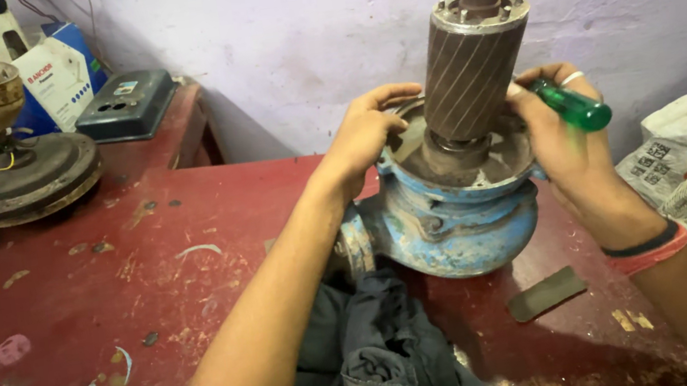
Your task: The person uses a green screwdriver to scrape and clean the gap between the rotor and stator of a disassembled electric motor. They wipe the area with a dark cloth and continue scraping around the circumference, then rotate the rotor by hand to check alignment.
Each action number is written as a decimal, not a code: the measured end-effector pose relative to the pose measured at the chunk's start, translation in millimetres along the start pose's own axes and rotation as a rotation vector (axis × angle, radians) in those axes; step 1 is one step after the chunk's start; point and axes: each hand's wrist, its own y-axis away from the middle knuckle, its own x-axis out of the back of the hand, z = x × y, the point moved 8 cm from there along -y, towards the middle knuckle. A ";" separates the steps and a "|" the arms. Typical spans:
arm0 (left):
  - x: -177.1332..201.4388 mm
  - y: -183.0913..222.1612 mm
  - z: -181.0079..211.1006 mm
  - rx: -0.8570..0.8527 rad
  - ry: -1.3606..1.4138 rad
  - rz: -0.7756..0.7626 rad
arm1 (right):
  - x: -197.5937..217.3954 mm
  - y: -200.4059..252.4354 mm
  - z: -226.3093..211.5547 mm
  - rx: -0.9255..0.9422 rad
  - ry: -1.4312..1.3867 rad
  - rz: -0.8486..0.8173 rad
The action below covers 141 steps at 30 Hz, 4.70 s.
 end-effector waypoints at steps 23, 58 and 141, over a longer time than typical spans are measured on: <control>-0.5 -2.4 -26.4 0.160 -0.166 0.031 | 2.4 23.7 -13.6 0.313 0.112 0.202; 24.5 -7.2 -63.6 0.124 -0.082 0.086 | 1.2 -37.4 23.2 0.200 -0.012 -0.074; 2.4 20.1 -19.7 -0.212 0.005 0.173 | -35.4 18.3 -85.9 0.205 0.712 -0.584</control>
